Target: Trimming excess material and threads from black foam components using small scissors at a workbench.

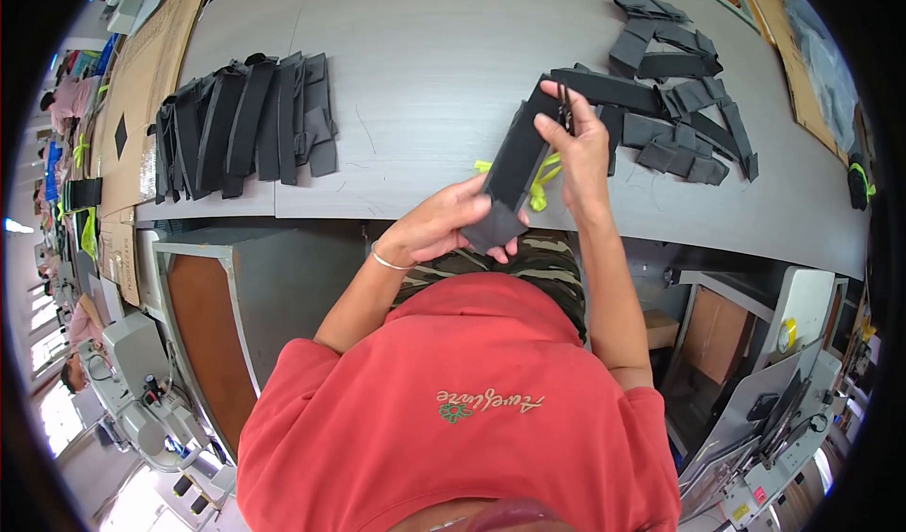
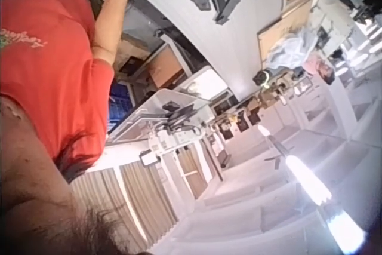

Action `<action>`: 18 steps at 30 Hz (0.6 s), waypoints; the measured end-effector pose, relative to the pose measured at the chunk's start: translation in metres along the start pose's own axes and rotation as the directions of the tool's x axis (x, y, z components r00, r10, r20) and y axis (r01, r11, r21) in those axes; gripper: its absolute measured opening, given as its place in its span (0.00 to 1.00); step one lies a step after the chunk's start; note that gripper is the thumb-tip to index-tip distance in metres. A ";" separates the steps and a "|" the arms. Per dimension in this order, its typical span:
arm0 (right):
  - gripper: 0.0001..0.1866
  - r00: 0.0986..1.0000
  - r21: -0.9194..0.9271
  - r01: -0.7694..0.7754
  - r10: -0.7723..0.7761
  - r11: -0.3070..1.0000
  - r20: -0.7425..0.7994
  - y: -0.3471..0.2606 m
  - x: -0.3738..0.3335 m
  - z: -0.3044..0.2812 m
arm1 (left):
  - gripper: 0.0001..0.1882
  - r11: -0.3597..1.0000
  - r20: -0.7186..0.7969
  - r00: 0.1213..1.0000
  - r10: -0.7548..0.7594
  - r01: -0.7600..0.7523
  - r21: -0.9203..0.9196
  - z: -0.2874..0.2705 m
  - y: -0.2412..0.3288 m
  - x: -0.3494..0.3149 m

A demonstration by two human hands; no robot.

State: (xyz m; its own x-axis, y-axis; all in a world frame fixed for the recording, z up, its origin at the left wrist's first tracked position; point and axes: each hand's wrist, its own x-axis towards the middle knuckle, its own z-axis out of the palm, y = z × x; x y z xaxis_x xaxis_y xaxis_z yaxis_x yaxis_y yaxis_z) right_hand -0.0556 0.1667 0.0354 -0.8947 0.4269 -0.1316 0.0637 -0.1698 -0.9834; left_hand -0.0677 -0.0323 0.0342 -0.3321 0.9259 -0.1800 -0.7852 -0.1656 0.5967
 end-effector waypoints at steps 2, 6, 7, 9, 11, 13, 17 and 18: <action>0.22 0.999 0.023 0.008 -0.009 1.000 0.035 0.001 0.007 -0.002 | 0.32 0.998 -0.001 1.000 -0.022 0.022 0.054 0.002 0.001 -0.007; 0.21 0.981 -0.028 0.119 -0.113 0.992 0.156 0.010 0.009 0.005 | 0.31 0.998 -0.037 0.999 -0.034 0.032 -0.047 -0.003 -0.001 0.000; 0.21 0.980 -0.028 0.120 -0.114 0.992 0.161 0.011 0.007 0.007 | 0.30 0.989 -0.056 0.998 -0.020 0.012 -0.144 -0.006 -0.003 0.002; 0.19 0.902 -0.687 0.369 -0.419 0.626 0.103 0.008 -0.004 0.010 | 0.28 0.992 -0.106 0.994 0.010 -0.024 -0.123 -0.005 -0.005 0.003; 0.18 0.916 -0.732 0.294 -0.400 0.614 0.033 0.001 -0.021 0.011 | 0.27 0.994 -0.159 0.986 0.042 -0.058 -0.097 -0.005 -0.005 0.003; 0.16 0.922 -0.657 0.335 -0.380 0.676 0.078 -0.004 -0.037 0.003 | 0.25 0.994 -0.231 0.967 0.108 -0.107 0.017 -0.008 -0.006 0.002; 0.08 0.928 -0.629 0.366 -0.317 0.686 0.194 -0.006 -0.067 0.006 | 0.25 0.995 -0.173 0.979 0.103 -0.099 0.031 -0.018 -0.009 0.002; 0.07 0.920 -0.646 0.377 -0.352 0.664 0.174 -0.003 -0.069 0.010 | 0.25 0.994 -0.185 0.976 0.112 -0.112 0.012 -0.015 -0.010 0.004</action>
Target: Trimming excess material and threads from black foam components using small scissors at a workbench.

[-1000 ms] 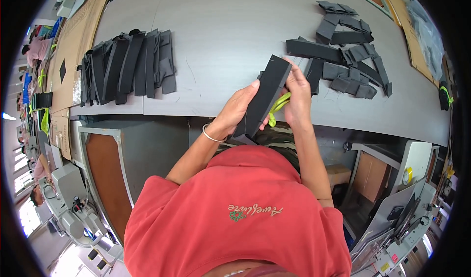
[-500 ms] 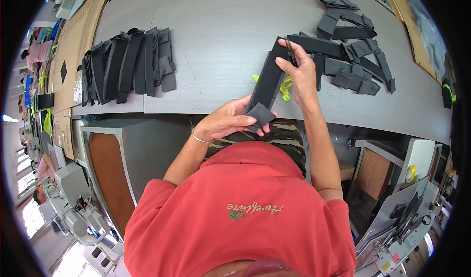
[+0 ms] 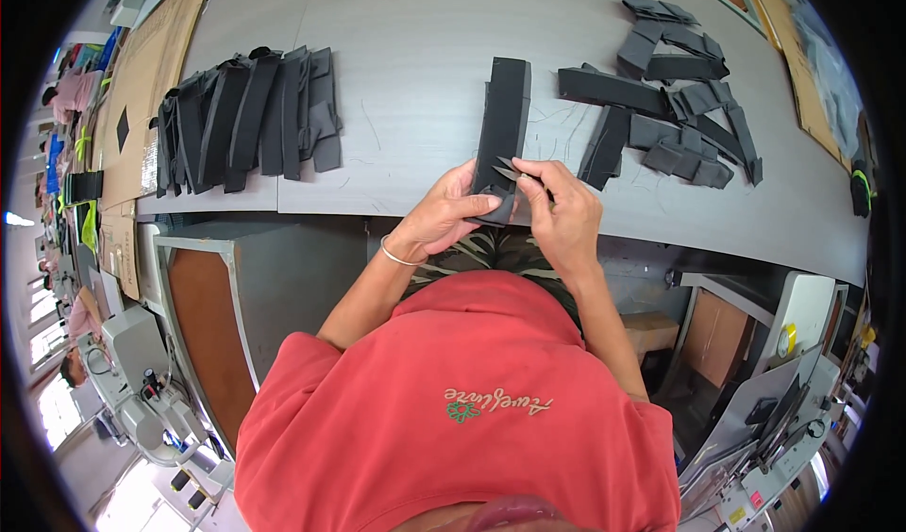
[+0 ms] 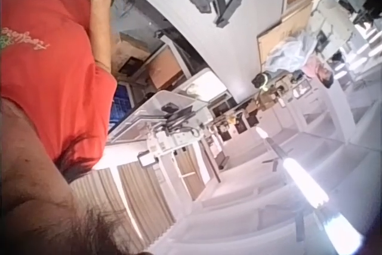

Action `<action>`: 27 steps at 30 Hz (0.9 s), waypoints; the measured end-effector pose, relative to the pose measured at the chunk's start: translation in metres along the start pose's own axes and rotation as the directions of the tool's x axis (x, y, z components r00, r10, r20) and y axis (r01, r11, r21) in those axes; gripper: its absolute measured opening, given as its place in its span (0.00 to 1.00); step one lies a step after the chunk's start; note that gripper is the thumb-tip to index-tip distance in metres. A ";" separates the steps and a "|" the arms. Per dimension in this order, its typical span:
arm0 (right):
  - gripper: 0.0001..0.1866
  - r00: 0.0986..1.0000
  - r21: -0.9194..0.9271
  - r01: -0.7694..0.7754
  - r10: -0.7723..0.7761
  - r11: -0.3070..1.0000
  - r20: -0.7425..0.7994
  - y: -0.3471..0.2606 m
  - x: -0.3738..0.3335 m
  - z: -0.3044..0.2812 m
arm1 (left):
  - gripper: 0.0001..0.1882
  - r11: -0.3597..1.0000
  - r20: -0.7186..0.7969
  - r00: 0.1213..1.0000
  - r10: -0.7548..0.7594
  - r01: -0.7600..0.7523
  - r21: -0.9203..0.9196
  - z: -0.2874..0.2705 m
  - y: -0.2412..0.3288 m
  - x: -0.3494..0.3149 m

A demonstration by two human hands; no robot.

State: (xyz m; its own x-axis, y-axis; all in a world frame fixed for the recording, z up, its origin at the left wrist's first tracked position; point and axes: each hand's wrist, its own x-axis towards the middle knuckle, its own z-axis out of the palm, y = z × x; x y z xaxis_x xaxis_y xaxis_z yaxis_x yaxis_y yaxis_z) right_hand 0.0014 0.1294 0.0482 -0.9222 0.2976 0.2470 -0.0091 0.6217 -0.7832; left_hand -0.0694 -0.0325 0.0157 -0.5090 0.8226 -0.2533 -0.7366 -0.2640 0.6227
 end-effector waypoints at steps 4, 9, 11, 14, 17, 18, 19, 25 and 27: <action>0.06 1.000 -0.018 0.004 -0.005 1.000 -0.027 -0.003 0.001 0.010 | 0.24 0.998 -0.043 0.999 -0.010 0.008 -0.064 0.014 0.002 -0.003; 0.06 0.984 -0.107 0.168 -0.173 0.980 -0.041 -0.007 0.002 0.008 | 0.23 0.997 0.000 1.000 0.021 -0.021 -0.079 0.010 0.002 -0.007; 0.06 0.989 -0.067 0.139 -0.142 0.988 -0.042 -0.006 -0.001 0.004 | 0.23 0.997 0.036 0.999 0.032 -0.029 -0.076 0.010 0.004 -0.008; 0.07 0.994 -0.044 0.096 -0.098 0.994 -0.039 -0.008 -0.002 0.002 | 0.23 0.998 0.029 0.999 0.043 -0.042 -0.039 0.010 0.006 -0.009; 0.06 0.996 -0.046 0.079 -0.081 0.996 -0.046 -0.009 -0.002 0.005 | 0.23 0.997 0.009 0.997 0.076 -0.076 0.026 0.014 0.008 -0.008; 0.06 0.996 -0.030 0.074 -0.075 0.997 -0.055 -0.009 -0.001 0.007 | 0.23 0.997 0.000 0.997 0.072 -0.072 0.027 0.015 0.009 -0.008; 0.06 0.995 -0.020 0.088 -0.089 0.996 -0.052 -0.011 -0.001 0.008 | 0.24 0.997 -0.010 0.997 0.070 -0.070 0.029 0.015 0.010 -0.008; 0.05 0.997 0.151 -0.080 0.079 0.985 0.014 -0.017 -0.002 0.009 | 0.26 0.997 0.003 0.998 0.056 -0.056 0.043 0.019 0.012 -0.012; 0.05 0.996 0.126 -0.083 0.080 0.989 0.029 -0.020 -0.001 0.010 | 0.28 0.998 -0.039 0.998 0.044 -0.042 0.051 0.022 0.010 -0.014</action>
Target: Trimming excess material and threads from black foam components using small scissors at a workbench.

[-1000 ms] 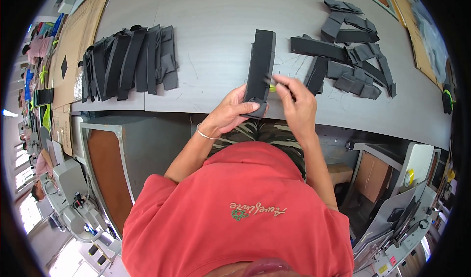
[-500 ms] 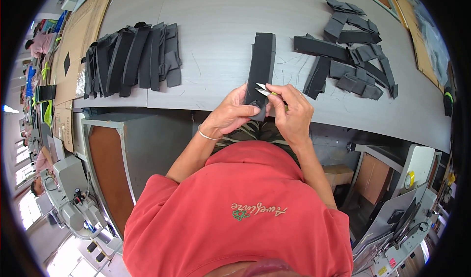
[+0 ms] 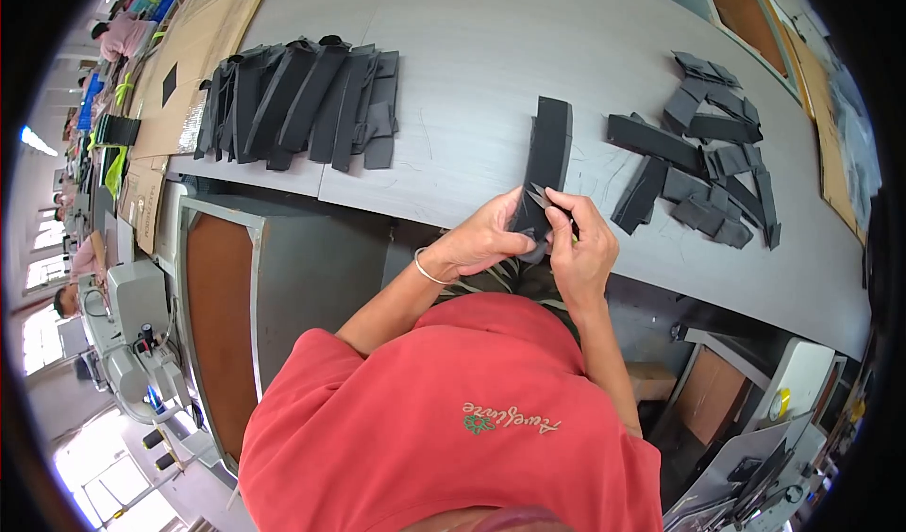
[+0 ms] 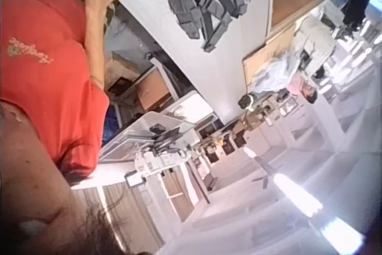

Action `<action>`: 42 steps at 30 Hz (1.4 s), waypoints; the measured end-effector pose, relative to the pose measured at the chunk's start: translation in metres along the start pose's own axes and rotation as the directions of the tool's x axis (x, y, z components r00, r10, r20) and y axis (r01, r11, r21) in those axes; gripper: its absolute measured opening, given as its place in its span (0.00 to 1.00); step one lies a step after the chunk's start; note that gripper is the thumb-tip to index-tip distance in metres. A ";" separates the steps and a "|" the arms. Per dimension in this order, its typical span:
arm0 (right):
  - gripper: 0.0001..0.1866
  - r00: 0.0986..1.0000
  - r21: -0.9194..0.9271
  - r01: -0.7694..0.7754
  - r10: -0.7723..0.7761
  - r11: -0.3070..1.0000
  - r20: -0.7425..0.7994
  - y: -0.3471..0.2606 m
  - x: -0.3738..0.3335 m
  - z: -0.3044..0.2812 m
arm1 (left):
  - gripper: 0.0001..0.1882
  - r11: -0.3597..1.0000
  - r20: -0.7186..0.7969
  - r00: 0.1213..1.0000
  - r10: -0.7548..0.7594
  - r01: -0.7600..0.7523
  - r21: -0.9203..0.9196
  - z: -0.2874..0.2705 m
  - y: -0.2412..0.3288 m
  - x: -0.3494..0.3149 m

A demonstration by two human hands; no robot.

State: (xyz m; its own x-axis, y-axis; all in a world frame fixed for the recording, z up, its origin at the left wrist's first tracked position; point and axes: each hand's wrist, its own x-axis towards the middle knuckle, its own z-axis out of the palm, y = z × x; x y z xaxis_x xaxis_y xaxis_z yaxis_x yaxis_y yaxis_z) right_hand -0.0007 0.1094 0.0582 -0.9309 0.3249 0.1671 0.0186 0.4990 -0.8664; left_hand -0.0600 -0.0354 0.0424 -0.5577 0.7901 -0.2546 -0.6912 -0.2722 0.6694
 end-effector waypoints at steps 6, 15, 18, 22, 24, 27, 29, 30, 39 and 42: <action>0.05 0.986 -0.167 0.132 -0.147 0.977 -0.081 0.010 0.004 -0.002 | 0.37 0.984 0.071 0.997 0.002 -0.015 0.176 0.004 -0.002 0.005; 0.09 0.991 0.151 -0.001 0.021 0.989 -0.132 0.021 0.022 -0.018 | 0.29 0.997 0.003 0.998 0.056 -0.056 -0.060 -0.009 0.008 0.004; 0.09 0.998 0.103 0.031 -0.025 0.994 -0.054 0.019 0.014 -0.019 | 0.29 0.995 -0.005 0.998 0.064 -0.064 -0.078 -0.012 0.007 0.005; 0.08 0.992 -0.031 0.116 -0.117 0.993 -0.040 0.017 0.012 -0.016 | 0.29 0.997 0.011 0.998 0.055 -0.054 -0.063 -0.009 0.006 0.005; 0.08 0.989 -0.070 0.143 -0.146 0.987 -0.036 0.017 0.013 -0.015 | 0.29 0.997 0.005 0.999 0.048 -0.048 -0.063 -0.005 0.007 0.004; 0.08 0.993 -0.037 0.100 -0.103 0.994 -0.065 0.024 0.017 -0.010 | 0.30 0.998 0.020 0.999 0.026 -0.025 -0.054 -0.003 0.008 0.003; 0.08 0.995 0.037 0.030 -0.027 0.999 -0.094 0.025 0.018 -0.009 | 0.30 0.998 0.014 0.999 0.035 -0.034 -0.056 -0.005 0.005 0.003; 0.08 0.991 0.001 0.076 -0.075 0.997 -0.107 0.023 0.018 -0.011 | 0.30 0.998 0.013 0.999 0.035 -0.034 -0.055 -0.006 0.003 0.004; 0.08 0.978 -0.027 0.208 -0.208 0.978 0.013 0.013 0.019 -0.004 | 0.26 0.933 -0.057 0.992 0.115 -0.088 0.350 -0.005 -0.003 0.009; 0.08 0.962 -0.082 0.272 -0.274 0.959 -0.015 0.013 0.020 -0.001 | 0.25 0.916 -0.084 0.990 0.109 -0.068 0.395 0.000 -0.001 0.007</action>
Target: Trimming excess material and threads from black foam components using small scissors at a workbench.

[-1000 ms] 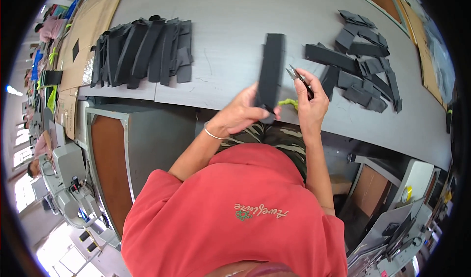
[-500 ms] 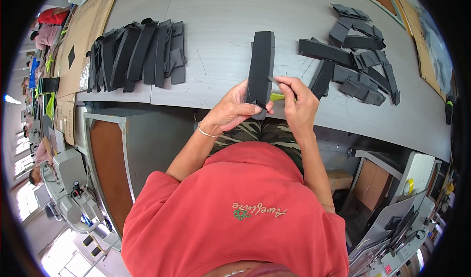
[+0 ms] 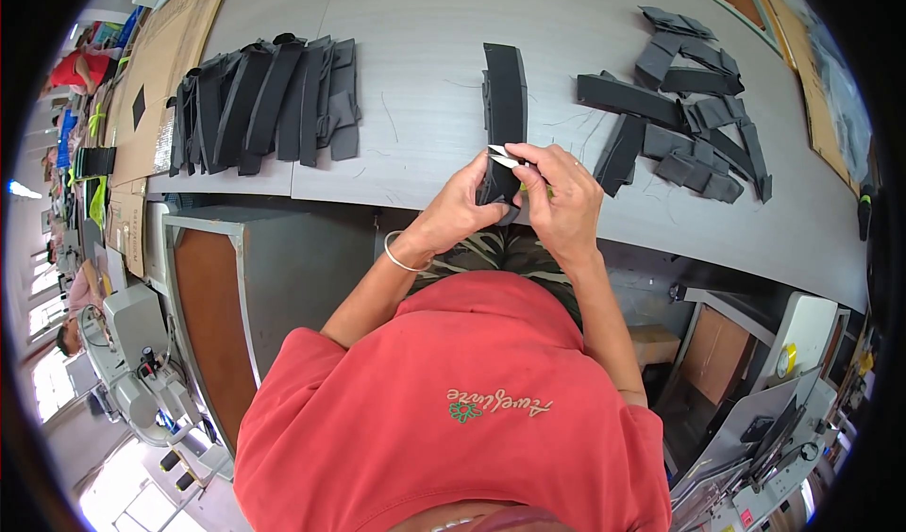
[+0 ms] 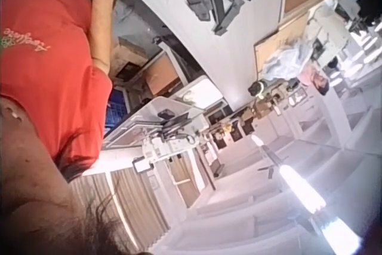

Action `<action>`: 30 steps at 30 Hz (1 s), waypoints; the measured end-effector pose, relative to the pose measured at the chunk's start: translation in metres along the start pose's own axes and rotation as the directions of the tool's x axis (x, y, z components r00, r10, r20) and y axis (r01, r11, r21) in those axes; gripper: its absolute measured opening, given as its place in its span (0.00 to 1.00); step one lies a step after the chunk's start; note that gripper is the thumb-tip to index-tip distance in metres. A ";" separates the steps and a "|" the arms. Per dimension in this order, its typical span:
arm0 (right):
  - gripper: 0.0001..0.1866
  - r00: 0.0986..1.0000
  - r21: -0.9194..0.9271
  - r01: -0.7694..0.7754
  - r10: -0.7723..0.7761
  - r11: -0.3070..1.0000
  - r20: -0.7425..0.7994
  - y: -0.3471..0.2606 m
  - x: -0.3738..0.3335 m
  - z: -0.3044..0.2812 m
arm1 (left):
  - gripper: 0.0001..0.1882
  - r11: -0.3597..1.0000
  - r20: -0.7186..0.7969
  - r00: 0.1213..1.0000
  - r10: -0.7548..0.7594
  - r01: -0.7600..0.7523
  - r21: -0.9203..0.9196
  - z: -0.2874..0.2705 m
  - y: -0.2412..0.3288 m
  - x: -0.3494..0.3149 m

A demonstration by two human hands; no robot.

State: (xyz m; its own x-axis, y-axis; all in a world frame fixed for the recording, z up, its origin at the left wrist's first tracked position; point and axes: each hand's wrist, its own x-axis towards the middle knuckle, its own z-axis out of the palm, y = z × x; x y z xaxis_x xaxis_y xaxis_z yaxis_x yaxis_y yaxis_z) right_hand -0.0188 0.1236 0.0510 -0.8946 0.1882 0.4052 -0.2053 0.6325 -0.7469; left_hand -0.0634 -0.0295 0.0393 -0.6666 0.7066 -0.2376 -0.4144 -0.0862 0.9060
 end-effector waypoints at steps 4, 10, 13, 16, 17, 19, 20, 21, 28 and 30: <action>0.08 0.997 -0.166 0.069 -0.072 0.984 -0.011 -0.002 0.001 0.000 | 0.26 0.985 -0.034 0.999 0.031 -0.025 0.170 -0.005 -0.006 -0.001; 0.07 0.985 0.095 -0.162 0.167 0.982 -0.048 -0.001 -0.001 -0.004 | 0.30 0.976 -0.033 0.999 0.023 -0.015 0.217 -0.003 0.001 -0.001; 0.07 0.921 0.330 -0.386 0.379 0.861 0.089 -0.010 -0.003 -0.004 | 0.33 0.999 0.008 0.999 -0.038 0.038 0.009 -0.001 0.007 0.000; 0.08 0.897 0.202 -0.424 0.380 0.883 0.224 -0.006 -0.008 -0.002 | 0.36 0.998 0.047 0.999 -0.024 0.026 -0.055 -0.002 0.006 -0.001; 0.06 0.869 0.355 -0.483 0.390 0.801 0.303 -0.002 -0.008 -0.001 | 0.37 0.998 0.072 0.997 -0.035 0.040 -0.058 -0.002 0.005 -0.001; 0.05 0.819 0.548 -0.573 0.415 0.609 0.396 0.003 -0.006 -0.007 | 0.38 0.981 0.077 0.996 -0.046 0.060 -0.186 -0.003 0.002 -0.002; 0.05 0.819 0.549 -0.573 0.414 0.608 0.396 0.007 -0.004 -0.011 | 0.39 0.947 0.084 0.995 -0.055 0.079 -0.311 -0.003 0.001 -0.002; 0.05 0.828 0.708 -0.529 0.467 0.468 0.310 0.013 -0.002 -0.015 | 0.39 0.948 0.085 0.995 -0.055 0.079 -0.309 -0.004 0.002 -0.002; 0.15 0.944 0.395 -0.329 0.300 0.858 0.135 0.003 0.001 -0.032 | 0.36 0.849 0.130 0.991 0.029 0.044 -0.527 -0.013 0.003 -0.002; 0.22 0.979 0.329 -0.188 0.149 0.925 0.139 -0.001 0.000 -0.019 | 0.36 0.841 0.150 0.988 0.045 0.044 -0.540 -0.013 0.002 -0.001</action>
State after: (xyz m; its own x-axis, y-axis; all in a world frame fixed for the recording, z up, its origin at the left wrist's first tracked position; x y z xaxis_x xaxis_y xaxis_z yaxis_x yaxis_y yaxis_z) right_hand -0.0106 0.1374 0.0617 -0.9616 0.1743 0.2119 -0.1524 0.3028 -0.9408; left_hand -0.0716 -0.0396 0.0365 -0.5839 0.7995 -0.1411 -0.7118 -0.4207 0.5624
